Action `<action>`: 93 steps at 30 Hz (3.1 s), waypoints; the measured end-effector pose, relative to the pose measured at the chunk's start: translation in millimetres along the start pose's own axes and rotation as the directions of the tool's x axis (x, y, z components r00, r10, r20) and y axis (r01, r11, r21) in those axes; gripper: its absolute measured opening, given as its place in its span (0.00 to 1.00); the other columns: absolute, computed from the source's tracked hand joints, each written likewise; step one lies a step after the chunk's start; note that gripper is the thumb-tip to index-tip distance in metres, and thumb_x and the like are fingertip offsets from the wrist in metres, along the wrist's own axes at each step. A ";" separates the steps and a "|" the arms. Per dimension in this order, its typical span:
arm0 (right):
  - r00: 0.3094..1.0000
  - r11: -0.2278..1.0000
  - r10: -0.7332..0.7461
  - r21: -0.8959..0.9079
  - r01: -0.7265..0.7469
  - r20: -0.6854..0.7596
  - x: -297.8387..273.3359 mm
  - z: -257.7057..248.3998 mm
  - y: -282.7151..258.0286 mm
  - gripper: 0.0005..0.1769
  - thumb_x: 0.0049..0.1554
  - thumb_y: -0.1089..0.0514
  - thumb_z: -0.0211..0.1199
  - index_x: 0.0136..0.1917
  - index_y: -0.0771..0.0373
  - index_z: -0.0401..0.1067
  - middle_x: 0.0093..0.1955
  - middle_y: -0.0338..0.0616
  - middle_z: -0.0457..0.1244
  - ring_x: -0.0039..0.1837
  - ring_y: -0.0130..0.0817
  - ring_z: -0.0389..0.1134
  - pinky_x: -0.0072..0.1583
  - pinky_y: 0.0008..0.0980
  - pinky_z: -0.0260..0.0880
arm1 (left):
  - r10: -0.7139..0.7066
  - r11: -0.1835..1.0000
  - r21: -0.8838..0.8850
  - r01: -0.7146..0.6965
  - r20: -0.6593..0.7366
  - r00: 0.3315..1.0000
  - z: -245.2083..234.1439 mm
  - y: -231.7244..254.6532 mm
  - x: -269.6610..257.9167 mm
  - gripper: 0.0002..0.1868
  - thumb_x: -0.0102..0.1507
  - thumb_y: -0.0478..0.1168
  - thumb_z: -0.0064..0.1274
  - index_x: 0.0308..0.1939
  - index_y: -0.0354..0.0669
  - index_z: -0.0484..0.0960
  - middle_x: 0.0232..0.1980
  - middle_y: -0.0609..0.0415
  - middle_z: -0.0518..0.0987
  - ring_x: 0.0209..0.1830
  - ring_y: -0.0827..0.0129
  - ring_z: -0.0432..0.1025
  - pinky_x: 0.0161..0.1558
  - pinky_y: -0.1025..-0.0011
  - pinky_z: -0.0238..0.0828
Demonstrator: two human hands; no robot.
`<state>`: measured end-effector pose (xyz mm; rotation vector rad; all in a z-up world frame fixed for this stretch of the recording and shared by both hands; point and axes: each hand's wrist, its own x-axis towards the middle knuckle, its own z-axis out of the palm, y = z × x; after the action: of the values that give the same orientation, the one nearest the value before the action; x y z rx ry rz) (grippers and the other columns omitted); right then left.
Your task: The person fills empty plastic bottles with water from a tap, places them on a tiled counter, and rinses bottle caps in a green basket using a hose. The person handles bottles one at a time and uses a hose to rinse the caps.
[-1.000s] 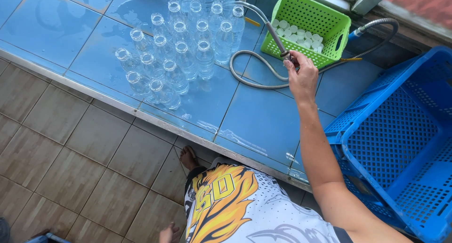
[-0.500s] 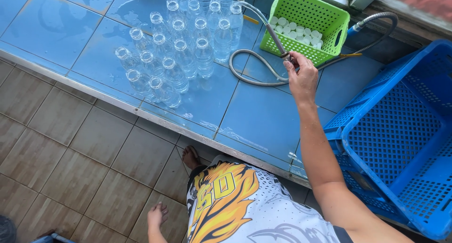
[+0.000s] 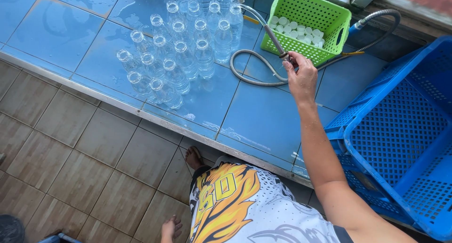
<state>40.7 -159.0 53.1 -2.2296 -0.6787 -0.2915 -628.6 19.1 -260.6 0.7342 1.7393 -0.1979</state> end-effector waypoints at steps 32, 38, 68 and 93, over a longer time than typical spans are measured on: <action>0.996 0.997 -0.080 0.017 0.079 0.037 6.7 18.3 -23.0 0.17 0.68 0.60 0.73 0.68 0.64 0.80 0.57 0.47 0.74 0.58 0.42 0.73 0.61 0.45 0.76 | -0.010 1.000 0.010 0.011 -0.018 1.000 0.7 18.8 -21.6 0.29 0.78 0.50 0.46 0.78 0.35 0.73 0.73 0.34 0.80 0.69 0.41 0.78 0.68 0.38 0.69; 0.996 0.996 -0.084 0.012 0.084 0.042 14.6 24.6 -27.7 0.18 0.68 0.58 0.73 0.69 0.65 0.79 0.60 0.50 0.74 0.61 0.46 0.73 0.61 0.46 0.76 | 0.049 0.999 -0.021 -0.049 -0.018 0.999 2.1 13.6 -7.8 0.25 0.76 0.51 0.50 0.71 0.38 0.78 0.65 0.39 0.84 0.59 0.45 0.83 0.55 0.41 0.74; 0.996 0.995 -0.087 0.044 0.086 0.024 15.8 24.4 -27.6 0.17 0.67 0.60 0.74 0.68 0.65 0.79 0.57 0.49 0.74 0.59 0.44 0.74 0.61 0.45 0.77 | -0.019 1.000 -0.007 0.019 -0.036 0.999 8.2 15.6 -25.1 0.29 0.77 0.52 0.48 0.77 0.37 0.75 0.71 0.37 0.82 0.65 0.44 0.80 0.64 0.40 0.72; 0.997 0.997 -0.067 0.047 0.066 0.033 10.6 22.9 -35.6 0.22 0.69 0.62 0.72 0.75 0.59 0.75 0.59 0.52 0.72 0.60 0.45 0.73 0.61 0.49 0.77 | 0.397 0.899 -0.165 -0.406 -0.088 0.914 4.5 134.8 32.4 0.18 0.78 0.46 0.48 0.62 0.35 0.82 0.56 0.40 0.89 0.53 0.55 0.83 0.45 0.57 0.77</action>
<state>29.6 -118.2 63.9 -2.1759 -0.7717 -0.2690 -552.4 135.1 -259.5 0.9519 1.5883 0.2622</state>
